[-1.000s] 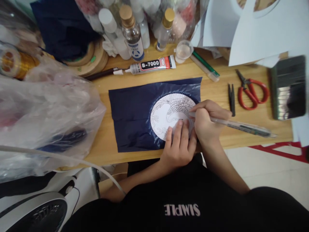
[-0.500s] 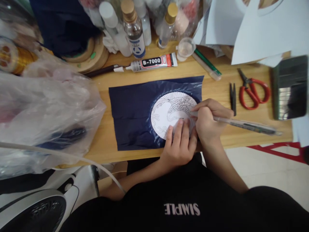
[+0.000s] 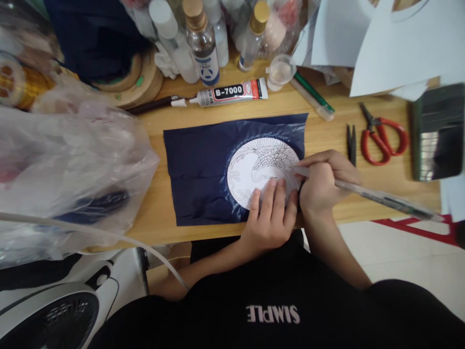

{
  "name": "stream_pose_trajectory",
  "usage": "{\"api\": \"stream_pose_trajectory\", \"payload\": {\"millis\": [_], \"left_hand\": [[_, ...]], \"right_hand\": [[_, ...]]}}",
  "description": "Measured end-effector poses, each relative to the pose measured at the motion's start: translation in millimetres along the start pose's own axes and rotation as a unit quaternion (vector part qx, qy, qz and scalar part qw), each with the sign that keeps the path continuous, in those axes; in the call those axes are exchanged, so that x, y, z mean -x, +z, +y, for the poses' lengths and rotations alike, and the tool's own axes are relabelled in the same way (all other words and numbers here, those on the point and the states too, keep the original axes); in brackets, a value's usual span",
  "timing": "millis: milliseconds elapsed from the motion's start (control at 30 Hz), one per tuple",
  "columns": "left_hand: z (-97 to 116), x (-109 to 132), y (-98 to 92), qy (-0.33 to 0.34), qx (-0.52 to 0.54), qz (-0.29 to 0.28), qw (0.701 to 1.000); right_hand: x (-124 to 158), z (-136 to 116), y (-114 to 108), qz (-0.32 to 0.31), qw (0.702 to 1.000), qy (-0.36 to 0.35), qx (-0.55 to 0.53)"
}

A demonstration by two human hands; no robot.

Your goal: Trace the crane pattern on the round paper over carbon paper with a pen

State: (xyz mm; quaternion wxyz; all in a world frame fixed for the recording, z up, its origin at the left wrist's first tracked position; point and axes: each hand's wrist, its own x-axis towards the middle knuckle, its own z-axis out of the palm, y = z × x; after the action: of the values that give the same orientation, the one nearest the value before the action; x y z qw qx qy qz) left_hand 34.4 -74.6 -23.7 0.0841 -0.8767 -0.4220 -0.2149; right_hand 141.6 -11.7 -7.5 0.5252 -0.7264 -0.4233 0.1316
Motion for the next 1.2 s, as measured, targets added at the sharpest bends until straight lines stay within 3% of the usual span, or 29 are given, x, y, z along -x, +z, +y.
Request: {"api": "stream_pose_trajectory", "payload": {"millis": [800,1200], "left_hand": [[0.4,1.2,1.6,-0.002,0.022,0.008,1.000],[0.5,1.5,1.1,0.002,0.023,0.005,1.000]], "right_hand": [[-2.2,-0.5,1.1,-0.041,0.997,0.023,0.058],[-2.7,0.6,-0.4,-0.054,0.998,0.006,0.033]]}}
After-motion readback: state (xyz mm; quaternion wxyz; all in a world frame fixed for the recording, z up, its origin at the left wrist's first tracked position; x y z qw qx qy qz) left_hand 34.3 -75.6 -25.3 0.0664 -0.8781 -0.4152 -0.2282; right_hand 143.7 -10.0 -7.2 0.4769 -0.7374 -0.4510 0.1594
